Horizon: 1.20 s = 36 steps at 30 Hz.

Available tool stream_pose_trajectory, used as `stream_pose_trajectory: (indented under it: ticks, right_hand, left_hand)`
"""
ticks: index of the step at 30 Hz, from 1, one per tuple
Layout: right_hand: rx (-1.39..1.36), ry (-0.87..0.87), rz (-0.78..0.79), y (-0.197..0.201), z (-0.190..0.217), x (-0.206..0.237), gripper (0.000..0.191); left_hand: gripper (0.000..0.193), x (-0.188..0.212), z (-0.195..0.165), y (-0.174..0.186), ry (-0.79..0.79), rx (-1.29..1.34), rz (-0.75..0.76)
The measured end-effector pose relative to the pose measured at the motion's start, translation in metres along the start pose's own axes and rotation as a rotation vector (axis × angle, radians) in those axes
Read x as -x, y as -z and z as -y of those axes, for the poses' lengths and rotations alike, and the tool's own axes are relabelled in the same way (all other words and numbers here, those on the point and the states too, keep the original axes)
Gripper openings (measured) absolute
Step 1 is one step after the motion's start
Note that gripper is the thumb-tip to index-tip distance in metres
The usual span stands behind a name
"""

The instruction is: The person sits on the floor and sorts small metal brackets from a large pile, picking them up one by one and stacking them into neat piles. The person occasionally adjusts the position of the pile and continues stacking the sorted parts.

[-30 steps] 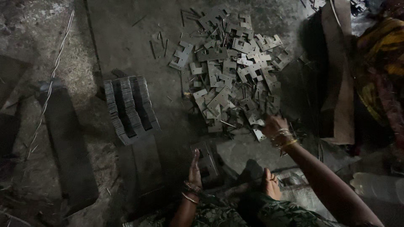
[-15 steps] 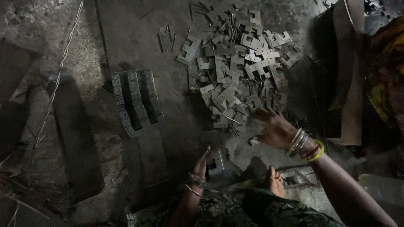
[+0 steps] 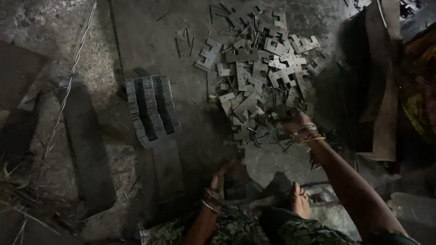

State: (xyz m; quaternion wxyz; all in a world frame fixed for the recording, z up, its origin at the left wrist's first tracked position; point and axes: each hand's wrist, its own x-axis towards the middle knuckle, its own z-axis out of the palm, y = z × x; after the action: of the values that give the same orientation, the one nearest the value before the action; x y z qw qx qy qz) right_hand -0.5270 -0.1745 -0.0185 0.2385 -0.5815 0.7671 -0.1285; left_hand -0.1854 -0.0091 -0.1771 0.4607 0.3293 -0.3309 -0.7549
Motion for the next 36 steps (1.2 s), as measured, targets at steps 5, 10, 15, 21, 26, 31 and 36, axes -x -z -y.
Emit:
stream_pose_trajectory:
  ticks: [5,10,15,21,26,31,36]
  right_hand:
    - [0.070,0.037,-0.014,0.010,-0.005,0.014,0.040]
    - [-0.003,0.205,0.173,0.035,0.014,0.046,0.034]
    - [-0.154,0.044,0.457,0.023,0.034,0.046,0.049]
    - [0.406,0.582,0.010,-0.027,0.034,0.012,0.060]
    - [0.431,0.588,0.060,-0.021,-0.018,0.052,0.077]
    - [0.627,0.024,0.205,0.003,-0.036,0.077,0.059]
    - [0.535,0.390,0.117,0.005,0.041,0.025,0.052]
  left_hand:
    - [0.096,0.001,-0.007,0.001,-0.109,-0.059,0.099]
    - [0.076,-0.004,-0.002,-0.001,0.381,0.180,-0.113]
    - [0.076,-0.011,0.003,0.001,0.196,0.449,-0.051]
    - [0.082,0.002,0.000,0.007,-0.074,-0.017,-0.016]
    - [0.084,-0.012,-0.001,-0.001,0.022,1.289,0.140]
    - [0.076,-0.025,-0.001,-0.006,-0.086,0.243,0.004]
    - [0.079,-0.016,-0.003,-0.002,-0.094,0.135,-0.089]
